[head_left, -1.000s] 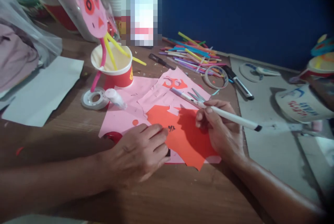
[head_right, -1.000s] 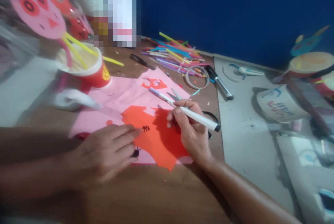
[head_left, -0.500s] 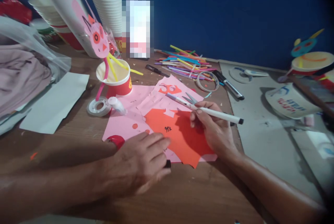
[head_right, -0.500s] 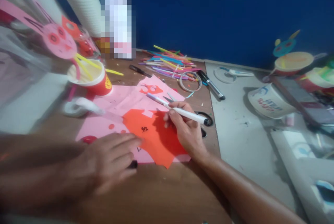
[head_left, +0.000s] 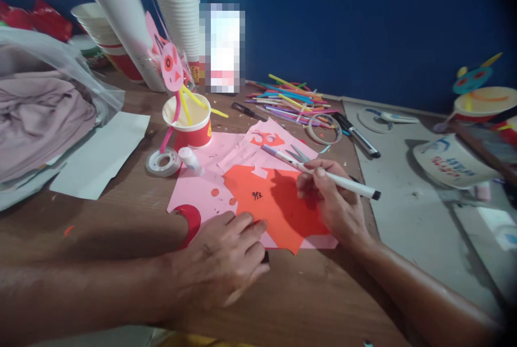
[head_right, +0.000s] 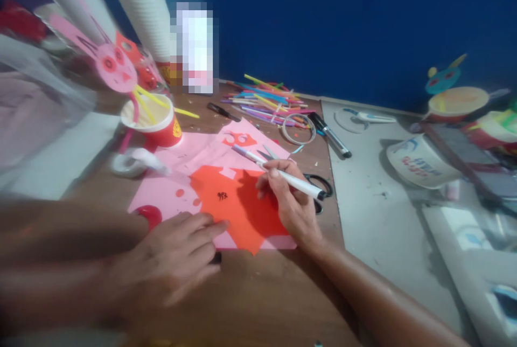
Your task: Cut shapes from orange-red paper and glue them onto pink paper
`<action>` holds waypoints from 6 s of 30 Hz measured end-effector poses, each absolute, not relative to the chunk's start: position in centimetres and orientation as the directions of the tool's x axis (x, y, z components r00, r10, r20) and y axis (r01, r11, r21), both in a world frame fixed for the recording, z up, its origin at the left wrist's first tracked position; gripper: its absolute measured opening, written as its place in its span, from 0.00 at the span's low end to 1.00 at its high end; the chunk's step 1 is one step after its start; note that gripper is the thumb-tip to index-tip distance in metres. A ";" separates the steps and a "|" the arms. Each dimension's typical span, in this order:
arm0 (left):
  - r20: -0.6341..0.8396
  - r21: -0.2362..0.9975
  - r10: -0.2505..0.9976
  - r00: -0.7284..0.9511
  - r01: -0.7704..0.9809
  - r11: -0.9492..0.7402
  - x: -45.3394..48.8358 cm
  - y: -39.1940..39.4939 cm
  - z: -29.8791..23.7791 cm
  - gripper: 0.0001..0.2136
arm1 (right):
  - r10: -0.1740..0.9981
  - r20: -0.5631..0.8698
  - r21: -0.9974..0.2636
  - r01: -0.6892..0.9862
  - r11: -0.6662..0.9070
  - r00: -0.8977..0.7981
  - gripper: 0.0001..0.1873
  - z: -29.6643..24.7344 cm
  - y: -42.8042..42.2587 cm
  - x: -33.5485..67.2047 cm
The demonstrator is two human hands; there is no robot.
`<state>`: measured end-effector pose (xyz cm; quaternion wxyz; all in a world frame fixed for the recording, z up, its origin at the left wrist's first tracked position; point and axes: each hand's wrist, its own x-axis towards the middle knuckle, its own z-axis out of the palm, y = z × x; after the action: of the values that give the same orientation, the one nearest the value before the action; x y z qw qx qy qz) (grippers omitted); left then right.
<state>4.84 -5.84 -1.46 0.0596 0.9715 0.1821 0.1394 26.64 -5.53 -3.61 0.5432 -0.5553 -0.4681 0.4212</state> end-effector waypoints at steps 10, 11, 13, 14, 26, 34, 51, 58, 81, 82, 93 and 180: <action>0.334 0.142 0.282 0.900 0.247 -0.958 4.7 -4.9 -2.1 0.09 | 0.992 0.007 -0.993 0.114 -0.008 0.126 0.12 -3.6 -5.5 26.3; 0.327 0.139 0.273 0.905 0.240 -0.961 4.8 -4.9 -2.1 0.09 | 0.992 0.010 -0.993 0.118 -0.004 0.122 0.12 -3.6 -5.5 26.3; 0.309 0.140 0.267 0.913 0.234 -0.962 5.0 -4.8 -2.0 0.10 | 0.993 0.019 -0.993 0.116 0.005 0.117 0.12 -3.5 -5.5 26.3; 0.300 0.141 0.266 0.916 0.234 -0.962 5.1 -4.8 -1.9 0.10 | 0.993 0.020 -0.993 0.114 0.007 0.119 0.12 -3.5 -5.6 26.3; 0.249 0.098 0.199 0.948 0.180 -0.979 5.8 -3.8 -1.8 0.10 | 0.990 0.034 -0.996 0.087 0.023 0.138 0.14 -3.5 -5.4 26.1; 0.217 0.079 0.154 0.964 0.140 -0.987 6.5 -3.4 -2.1 0.12 | 0.993 0.041 -0.996 0.086 0.032 0.110 0.13 -3.7 -5.4 26.3; 0.251 0.115 0.197 0.948 0.173 -0.978 6.2 -3.4 -2.3 0.11 | 0.965 0.238 -0.969 0.094 0.228 0.112 0.17 -3.4 -6.9 26.6; 0.209 0.158 0.232 0.950 0.202 -0.967 6.1 -3.6 -2.4 0.11 | 0.940 0.289 -0.796 0.499 0.342 -0.184 0.15 -4.0 -8.5 26.9; 0.216 0.153 0.281 0.935 0.252 -0.956 6.0 -4.2 -2.5 0.12 | 0.917 0.325 -0.718 0.571 0.399 -0.232 0.17 -3.4 -9.0 27.5; 0.223 0.149 0.281 0.933 0.253 -0.956 6.1 -4.2 -2.5 0.12 | 0.933 0.318 -0.763 0.538 0.359 -0.172 0.17 -3.2 -9.0 27.5; 0.245 0.158 0.250 0.937 0.216 -0.964 6.3 -3.8 -2.3 0.11 | 0.976 0.188 -0.819 0.566 0.093 0.111 0.05 -4.0 -9.0 26.5; 0.275 0.135 0.278 0.920 0.250 -0.959 6.4 -4.3 -2.8 0.11 | 0.987 0.148 -0.785 0.615 0.075 0.068 0.05 -4.0 -8.3 26.3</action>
<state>6.38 -4.27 -2.75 0.0487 0.9787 0.1348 0.1471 26.32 -8.32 -3.97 0.3679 -0.6314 -0.6342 0.2526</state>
